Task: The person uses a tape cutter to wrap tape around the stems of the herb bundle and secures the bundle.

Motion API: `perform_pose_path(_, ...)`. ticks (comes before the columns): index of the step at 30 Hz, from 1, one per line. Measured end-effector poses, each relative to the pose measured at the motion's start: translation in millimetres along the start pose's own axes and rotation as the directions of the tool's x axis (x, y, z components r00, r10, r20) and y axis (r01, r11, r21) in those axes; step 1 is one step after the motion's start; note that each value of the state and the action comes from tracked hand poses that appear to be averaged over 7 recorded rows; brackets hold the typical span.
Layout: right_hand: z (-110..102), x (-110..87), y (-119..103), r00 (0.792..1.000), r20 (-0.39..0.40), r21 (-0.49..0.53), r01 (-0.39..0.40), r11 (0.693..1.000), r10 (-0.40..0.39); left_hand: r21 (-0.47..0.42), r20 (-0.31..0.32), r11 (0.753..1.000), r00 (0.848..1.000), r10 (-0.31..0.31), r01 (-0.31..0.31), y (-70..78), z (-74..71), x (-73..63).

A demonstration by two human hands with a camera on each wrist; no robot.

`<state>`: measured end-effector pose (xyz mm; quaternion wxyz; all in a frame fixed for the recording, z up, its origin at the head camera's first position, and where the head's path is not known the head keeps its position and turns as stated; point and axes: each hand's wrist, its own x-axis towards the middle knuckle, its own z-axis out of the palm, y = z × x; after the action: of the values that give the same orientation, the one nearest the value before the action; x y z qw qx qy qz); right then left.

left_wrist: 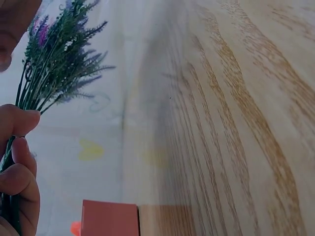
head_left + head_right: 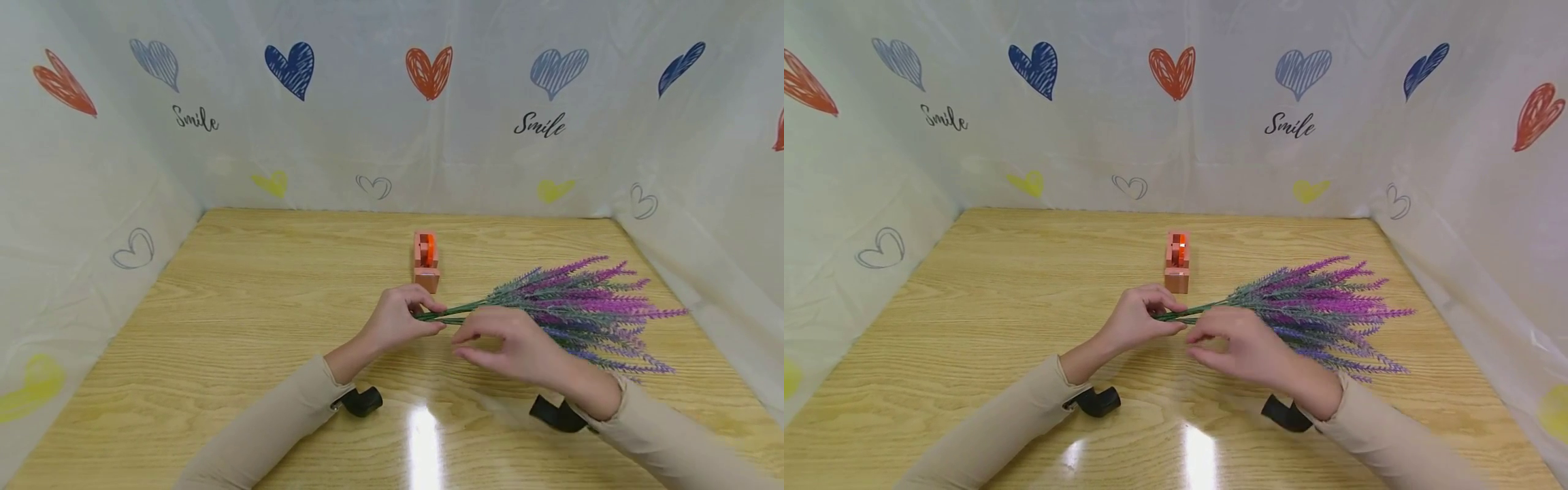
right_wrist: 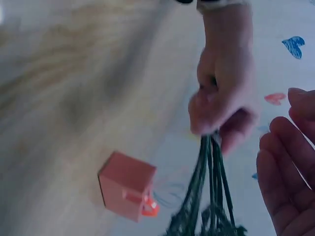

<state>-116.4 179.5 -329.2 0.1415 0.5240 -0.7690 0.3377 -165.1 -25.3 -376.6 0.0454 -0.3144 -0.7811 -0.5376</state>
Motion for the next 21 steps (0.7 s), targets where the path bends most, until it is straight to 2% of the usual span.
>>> perform_pose_path(2,-10.3,7.1,5.4,0.999,-0.012,-0.128,0.050,0.991,-0.052,-0.010,0.009,1.000,1.000,-0.010,0.010,0.7,-0.2,0.4)
perform_pose_path(4,-16.8,11.7,12.0,0.998,0.012,-0.232,0.061,0.971,-0.060,-0.015,0.016,1.000,1.000,-0.022,0.023,1.1,-0.4,0.7)
perform_pose_path(7,-20.6,13.9,21.5,0.996,0.086,-0.336,0.001,0.942,0.030,-0.014,0.022,1.000,0.999,-0.026,0.027,1.1,-0.6,0.6)
perform_pose_path(9,-19.2,13.5,27.0,0.983,0.145,-0.382,-0.051,0.923,0.114,-0.007,0.022,1.000,0.999,-0.027,0.028,0.7,-0.7,0.4)
perform_pose_path(11,-16.5,11.6,32.3,0.961,0.196,-0.395,-0.102,0.913,0.193,0.006,0.023,1.000,0.999,-0.025,0.025,0.7,-1.0,0.2)
perform_pose_path(13,-13.6,9.3,36.5,0.943,0.238,-0.385,-0.128,0.914,0.232,0.018,0.027,1.000,0.999,-0.018,0.017,0.8,-1.5,0.0)
perform_pose_path(15,-11.1,7.3,39.7,0.936,0.262,-0.362,-0.129,0.923,0.234,0.037,0.034,0.999,0.999,-0.001,0.000,0.2,-2.2,-0.2)
perform_pose_path(21,-9.8,5.9,42.4,0.936,0.306,-0.306,-0.078,0.949,0.175,0.108,0.052,0.992,0.997,0.065,-0.070,-3.9,-4.7,0.0)
